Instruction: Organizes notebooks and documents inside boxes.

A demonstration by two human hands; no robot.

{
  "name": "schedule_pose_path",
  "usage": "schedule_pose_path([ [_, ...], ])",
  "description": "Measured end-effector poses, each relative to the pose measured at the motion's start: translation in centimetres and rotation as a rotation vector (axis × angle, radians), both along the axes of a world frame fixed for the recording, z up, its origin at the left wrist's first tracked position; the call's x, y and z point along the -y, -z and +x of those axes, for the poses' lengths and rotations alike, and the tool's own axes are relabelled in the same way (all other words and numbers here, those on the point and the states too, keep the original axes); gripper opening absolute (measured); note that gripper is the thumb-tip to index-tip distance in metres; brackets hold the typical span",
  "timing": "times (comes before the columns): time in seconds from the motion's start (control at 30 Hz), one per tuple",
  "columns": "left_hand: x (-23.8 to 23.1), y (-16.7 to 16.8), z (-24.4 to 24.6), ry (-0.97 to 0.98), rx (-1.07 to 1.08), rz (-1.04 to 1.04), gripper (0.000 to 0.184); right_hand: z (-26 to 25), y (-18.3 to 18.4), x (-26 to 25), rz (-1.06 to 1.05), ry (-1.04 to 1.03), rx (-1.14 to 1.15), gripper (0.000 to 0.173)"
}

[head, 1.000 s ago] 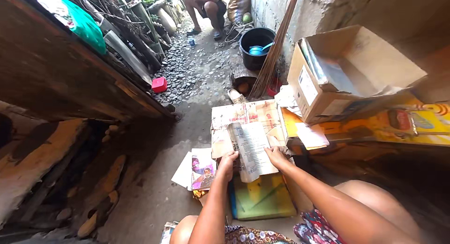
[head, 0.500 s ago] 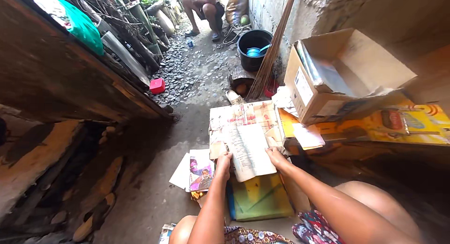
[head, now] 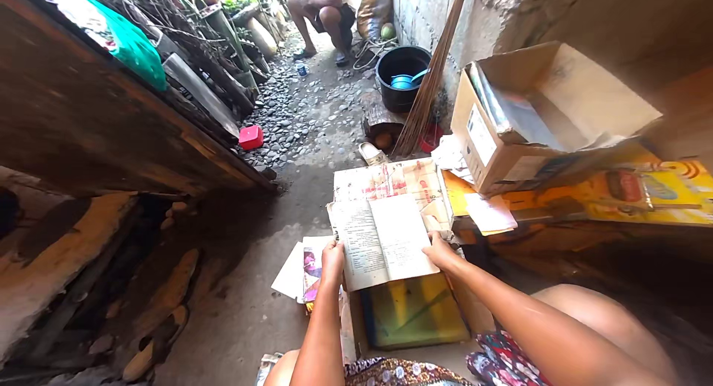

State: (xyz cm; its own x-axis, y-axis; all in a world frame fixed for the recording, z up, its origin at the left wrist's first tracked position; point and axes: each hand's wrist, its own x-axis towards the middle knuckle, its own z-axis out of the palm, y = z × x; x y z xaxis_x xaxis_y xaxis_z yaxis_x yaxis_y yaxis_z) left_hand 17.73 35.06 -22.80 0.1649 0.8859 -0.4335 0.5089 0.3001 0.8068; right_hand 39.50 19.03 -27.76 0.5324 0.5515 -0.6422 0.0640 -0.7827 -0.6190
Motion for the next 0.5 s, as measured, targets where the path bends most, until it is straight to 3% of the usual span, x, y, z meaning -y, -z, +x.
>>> schedule_pose_path([
  [0.5,-0.51,-0.13,-0.16,0.004,-0.042,0.005,0.024,-0.06,-0.09,-0.04,-0.012,-0.034,0.020,0.061],
])
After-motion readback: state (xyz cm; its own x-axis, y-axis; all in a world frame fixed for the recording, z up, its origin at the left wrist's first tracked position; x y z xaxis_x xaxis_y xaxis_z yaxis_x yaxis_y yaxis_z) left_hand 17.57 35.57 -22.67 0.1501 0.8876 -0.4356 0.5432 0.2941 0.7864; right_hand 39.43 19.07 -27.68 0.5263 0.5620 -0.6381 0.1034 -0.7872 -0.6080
